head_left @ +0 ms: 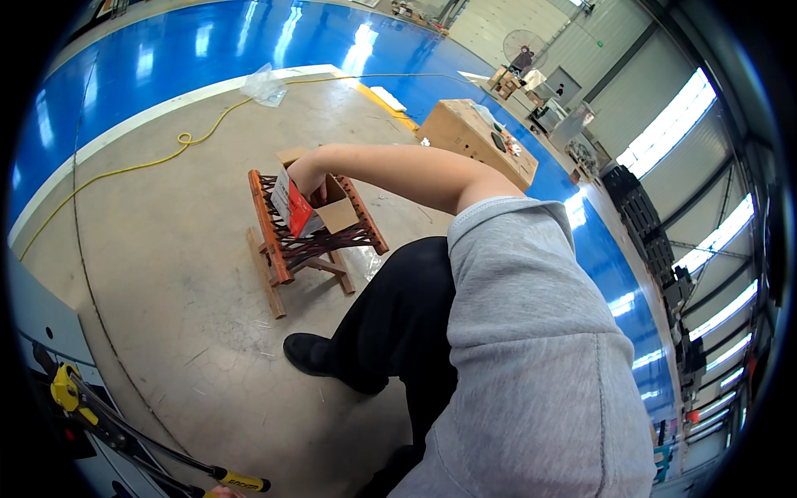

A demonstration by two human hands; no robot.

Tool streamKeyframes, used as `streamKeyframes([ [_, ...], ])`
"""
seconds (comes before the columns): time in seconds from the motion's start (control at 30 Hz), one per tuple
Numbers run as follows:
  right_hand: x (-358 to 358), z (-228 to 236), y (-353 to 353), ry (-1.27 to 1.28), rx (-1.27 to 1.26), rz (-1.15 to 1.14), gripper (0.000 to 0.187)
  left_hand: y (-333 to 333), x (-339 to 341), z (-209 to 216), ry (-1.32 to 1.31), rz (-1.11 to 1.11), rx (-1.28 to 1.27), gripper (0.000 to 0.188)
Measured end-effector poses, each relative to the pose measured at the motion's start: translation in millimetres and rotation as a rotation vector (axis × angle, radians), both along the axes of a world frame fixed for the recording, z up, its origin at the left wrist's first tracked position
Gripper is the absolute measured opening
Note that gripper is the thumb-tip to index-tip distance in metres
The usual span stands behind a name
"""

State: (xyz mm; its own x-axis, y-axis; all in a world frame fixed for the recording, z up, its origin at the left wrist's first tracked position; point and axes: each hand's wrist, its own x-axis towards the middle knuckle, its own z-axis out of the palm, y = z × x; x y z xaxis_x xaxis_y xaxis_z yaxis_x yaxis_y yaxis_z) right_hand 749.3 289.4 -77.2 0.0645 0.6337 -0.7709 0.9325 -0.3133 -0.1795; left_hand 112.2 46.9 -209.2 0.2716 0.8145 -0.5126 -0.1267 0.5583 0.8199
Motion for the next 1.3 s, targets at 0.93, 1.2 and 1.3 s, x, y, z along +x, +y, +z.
streamKeyframes([
  [0.93,60.4,-118.1,22.9,-0.079,0.161,0.898,0.038,-16.4,6.5,-2.4,0.068,-0.075,0.110,0.030],
  [1.2,77.0,-95.6,25.9,-0.086,0.115,0.845,0.041,-16.1,2.5,-17.4,0.126,-0.064,0.085,0.026],
  [1.3,12.7,-53.4,35.4,-0.127,0.103,0.543,0.043,-25.9,-11.7,-12.9,0.174,-0.002,0.082,0.023],
])
